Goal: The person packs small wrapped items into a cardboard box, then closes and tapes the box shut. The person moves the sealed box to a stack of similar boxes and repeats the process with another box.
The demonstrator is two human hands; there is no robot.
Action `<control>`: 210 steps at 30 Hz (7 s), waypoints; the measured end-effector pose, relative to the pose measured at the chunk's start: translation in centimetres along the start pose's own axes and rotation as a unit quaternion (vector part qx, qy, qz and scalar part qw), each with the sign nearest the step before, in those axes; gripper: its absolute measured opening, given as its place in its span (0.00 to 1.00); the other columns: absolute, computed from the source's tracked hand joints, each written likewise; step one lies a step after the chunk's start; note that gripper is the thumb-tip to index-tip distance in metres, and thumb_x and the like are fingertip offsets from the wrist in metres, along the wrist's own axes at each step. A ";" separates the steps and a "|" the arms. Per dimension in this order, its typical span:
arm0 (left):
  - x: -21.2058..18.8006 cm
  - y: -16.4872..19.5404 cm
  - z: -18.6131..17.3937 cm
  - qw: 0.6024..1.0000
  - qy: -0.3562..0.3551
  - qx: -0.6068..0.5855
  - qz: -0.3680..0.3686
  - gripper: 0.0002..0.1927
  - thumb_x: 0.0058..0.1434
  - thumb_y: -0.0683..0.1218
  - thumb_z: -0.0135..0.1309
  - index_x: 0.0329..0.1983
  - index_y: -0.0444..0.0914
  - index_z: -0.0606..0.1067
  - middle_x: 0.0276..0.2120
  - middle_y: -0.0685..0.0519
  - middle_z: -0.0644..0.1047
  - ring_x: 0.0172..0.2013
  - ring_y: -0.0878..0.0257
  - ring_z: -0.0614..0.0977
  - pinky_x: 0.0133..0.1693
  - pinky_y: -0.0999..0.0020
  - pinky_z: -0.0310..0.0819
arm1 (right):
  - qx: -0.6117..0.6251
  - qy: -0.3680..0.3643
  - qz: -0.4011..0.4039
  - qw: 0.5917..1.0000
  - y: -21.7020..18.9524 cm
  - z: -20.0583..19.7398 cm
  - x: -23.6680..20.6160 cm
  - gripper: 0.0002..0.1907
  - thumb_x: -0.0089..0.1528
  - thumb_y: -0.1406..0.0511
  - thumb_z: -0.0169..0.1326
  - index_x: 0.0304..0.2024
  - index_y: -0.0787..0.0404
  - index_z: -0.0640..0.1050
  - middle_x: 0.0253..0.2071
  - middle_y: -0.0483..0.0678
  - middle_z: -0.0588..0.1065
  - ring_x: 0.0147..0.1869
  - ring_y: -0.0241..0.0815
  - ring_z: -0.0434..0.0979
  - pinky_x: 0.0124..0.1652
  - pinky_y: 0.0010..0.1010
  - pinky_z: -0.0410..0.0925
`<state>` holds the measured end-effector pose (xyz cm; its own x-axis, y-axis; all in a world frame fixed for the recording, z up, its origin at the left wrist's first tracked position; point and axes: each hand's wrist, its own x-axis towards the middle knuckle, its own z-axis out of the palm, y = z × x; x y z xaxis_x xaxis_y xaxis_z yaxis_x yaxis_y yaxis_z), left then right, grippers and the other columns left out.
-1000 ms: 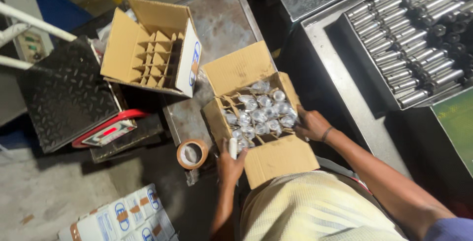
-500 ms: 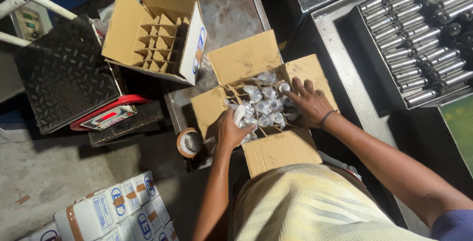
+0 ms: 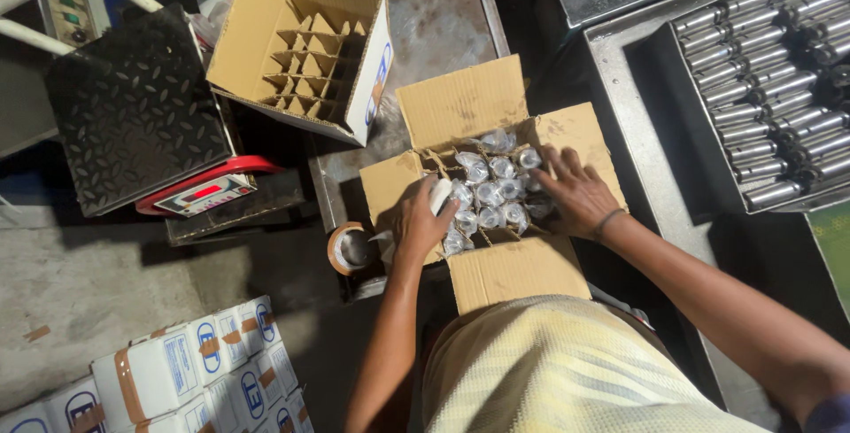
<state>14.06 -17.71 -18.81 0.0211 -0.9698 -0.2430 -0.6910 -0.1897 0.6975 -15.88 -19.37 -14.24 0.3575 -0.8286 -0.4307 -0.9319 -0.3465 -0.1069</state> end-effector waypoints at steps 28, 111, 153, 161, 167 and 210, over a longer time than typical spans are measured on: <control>1.1 -2.4 -0.2 0.993 0.011 -0.050 0.107 0.39 0.49 0.58 0.70 0.54 0.26 0.73 0.39 0.34 0.81 0.41 0.39 0.84 0.44 0.50 0.77 | -0.148 0.045 -0.016 0.988 -1.1 -1.0 5.4 0.71 0.31 0.51 0.75 0.74 0.50 0.55 0.79 0.62 0.35 0.79 0.73 0.34 0.58 0.75 0.54; -1.7 21.8 4.2 0.927 -0.357 -0.095 0.066 0.16 0.50 0.46 0.67 0.39 0.34 0.79 0.28 0.52 0.83 0.26 0.66 0.82 0.28 0.70 0.75 | 0.434 0.133 -0.135 0.881 11.9 -2.0 -11.1 0.13 0.65 0.59 0.59 0.39 0.63 0.80 0.31 0.36 0.74 0.35 0.30 0.74 0.37 0.24 0.65; -9.0 18.9 8.3 0.935 0.038 -0.202 0.289 0.15 0.68 0.49 0.55 0.48 0.32 0.78 0.35 0.40 0.81 0.36 0.48 0.84 0.38 0.58 0.78 | 0.586 0.263 -0.063 0.764 3.1 -1.8 -11.5 0.18 0.63 0.71 0.58 0.56 0.69 0.75 0.52 0.52 0.77 0.55 0.38 0.79 0.53 0.29 0.73; -8.5 4.6 3.7 0.782 -0.068 -0.590 -0.189 0.18 0.58 0.51 0.58 0.47 0.38 0.73 0.29 0.59 0.78 0.23 0.69 0.77 0.22 0.74 0.69 | 0.668 0.036 -0.036 0.742 -2.1 -0.8 -12.3 0.21 0.62 0.66 0.59 0.57 0.64 0.76 0.47 0.49 0.79 0.49 0.36 0.77 0.47 0.28 0.71; -10.2 -2.6 2.7 0.691 0.016 -0.685 -0.228 0.16 0.69 0.53 0.61 0.37 0.39 0.69 0.24 0.56 0.70 0.22 0.68 0.72 0.27 0.72 0.69 | 0.356 0.174 -0.100 0.913 -9.1 4.9 -4.8 0.31 0.58 0.65 0.64 0.64 0.59 0.72 0.48 0.59 0.79 0.48 0.51 0.81 0.48 0.39 0.73; -4.3 14.8 9.7 0.886 -0.178 -0.397 -0.163 0.22 0.63 0.49 0.62 0.51 0.27 0.75 0.40 0.43 0.79 0.32 0.58 0.78 0.30 0.64 0.69 | 0.480 0.082 0.064 0.871 8.6 -2.2 -11.3 0.15 0.63 0.57 0.61 0.37 0.63 0.81 0.28 0.46 0.78 0.31 0.39 0.75 0.33 0.31 0.69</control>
<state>-3.25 -14.82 -14.01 -0.2013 -0.7608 -0.6170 0.0375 -0.6355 0.7712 -27.80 -13.98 -8.31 0.1771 -0.9127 -0.3684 -0.5585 0.2150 -0.8011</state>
